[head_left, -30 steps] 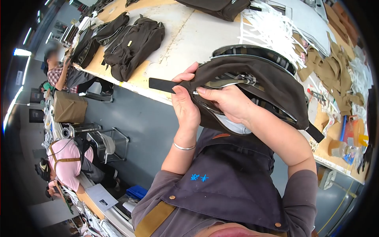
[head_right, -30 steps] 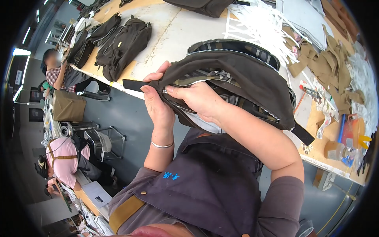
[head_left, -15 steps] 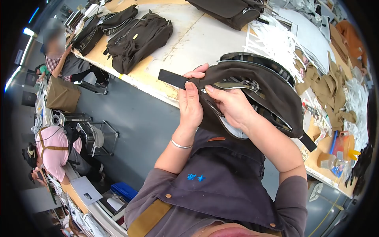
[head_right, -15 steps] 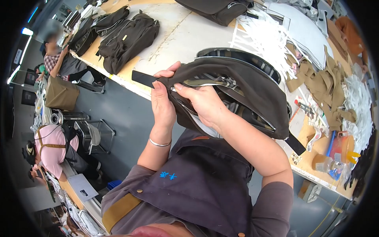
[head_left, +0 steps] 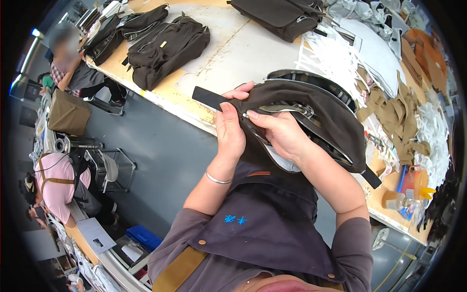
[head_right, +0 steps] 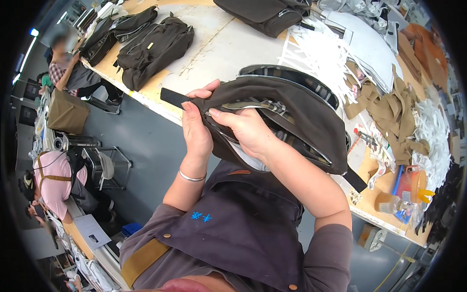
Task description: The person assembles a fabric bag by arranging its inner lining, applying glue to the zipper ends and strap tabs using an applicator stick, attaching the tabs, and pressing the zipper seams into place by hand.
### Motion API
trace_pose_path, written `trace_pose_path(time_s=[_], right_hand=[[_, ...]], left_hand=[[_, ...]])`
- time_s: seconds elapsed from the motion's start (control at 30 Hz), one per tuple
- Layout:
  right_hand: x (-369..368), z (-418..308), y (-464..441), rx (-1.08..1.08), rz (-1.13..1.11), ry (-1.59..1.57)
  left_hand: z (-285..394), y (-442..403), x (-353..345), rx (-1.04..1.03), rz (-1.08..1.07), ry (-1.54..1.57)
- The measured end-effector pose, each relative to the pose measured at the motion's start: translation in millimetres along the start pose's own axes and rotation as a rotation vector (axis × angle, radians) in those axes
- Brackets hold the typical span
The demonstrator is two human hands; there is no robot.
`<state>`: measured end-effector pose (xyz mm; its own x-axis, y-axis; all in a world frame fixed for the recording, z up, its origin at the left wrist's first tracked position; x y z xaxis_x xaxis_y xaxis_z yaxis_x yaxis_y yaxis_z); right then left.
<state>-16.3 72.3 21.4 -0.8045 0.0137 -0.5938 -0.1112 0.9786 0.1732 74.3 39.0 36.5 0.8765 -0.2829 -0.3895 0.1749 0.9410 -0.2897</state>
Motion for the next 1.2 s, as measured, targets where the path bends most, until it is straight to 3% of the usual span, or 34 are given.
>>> trace_pose_path(time_s=[0.23, 0.37, 0.57, 0.7, 0.8, 1.0, 1.2], right_hand=[[-16, -13, 3, 0.091, -0.105, 0.072], [-9, -6, 6, 0.005, -0.015, 0.062], [-13, -11, 10, 0.142, -0.058, 0.093], [-3, -2, 12, 0.075, -0.032, 0.086], [8, 11, 13, -0.026, -0.024, 0.065], [24, 23, 4, 0.067, -0.138, -0.194], [17, 18, 4, 0.091, -0.112, -0.137]], left_hand=[[7, 3, -7, -0.054, -0.036, -0.113], [8, 4, -4, -0.041, -0.077, 0.001], [21, 8, -4, -0.098, -0.054, -0.042], [29, 8, -3, -0.109, -0.086, -0.012], [34, 10, 0, -0.090, -0.079, -0.016], [29, 9, -2, -0.122, -0.066, -0.053], [34, 8, 1, -0.140, -0.072, -0.133]])
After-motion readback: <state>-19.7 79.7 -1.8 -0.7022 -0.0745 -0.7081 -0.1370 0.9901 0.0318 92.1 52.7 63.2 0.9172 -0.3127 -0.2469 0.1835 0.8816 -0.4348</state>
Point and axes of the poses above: each hand's wrist, its own y-axis away from the middle knuckle, its own x-axis out of the back of the hand, z = x × y, the point moved 8 cm from there along -y, towards the middle knuckle, and after that the axes turned 8 degrees about x, right-handed, at the moved point
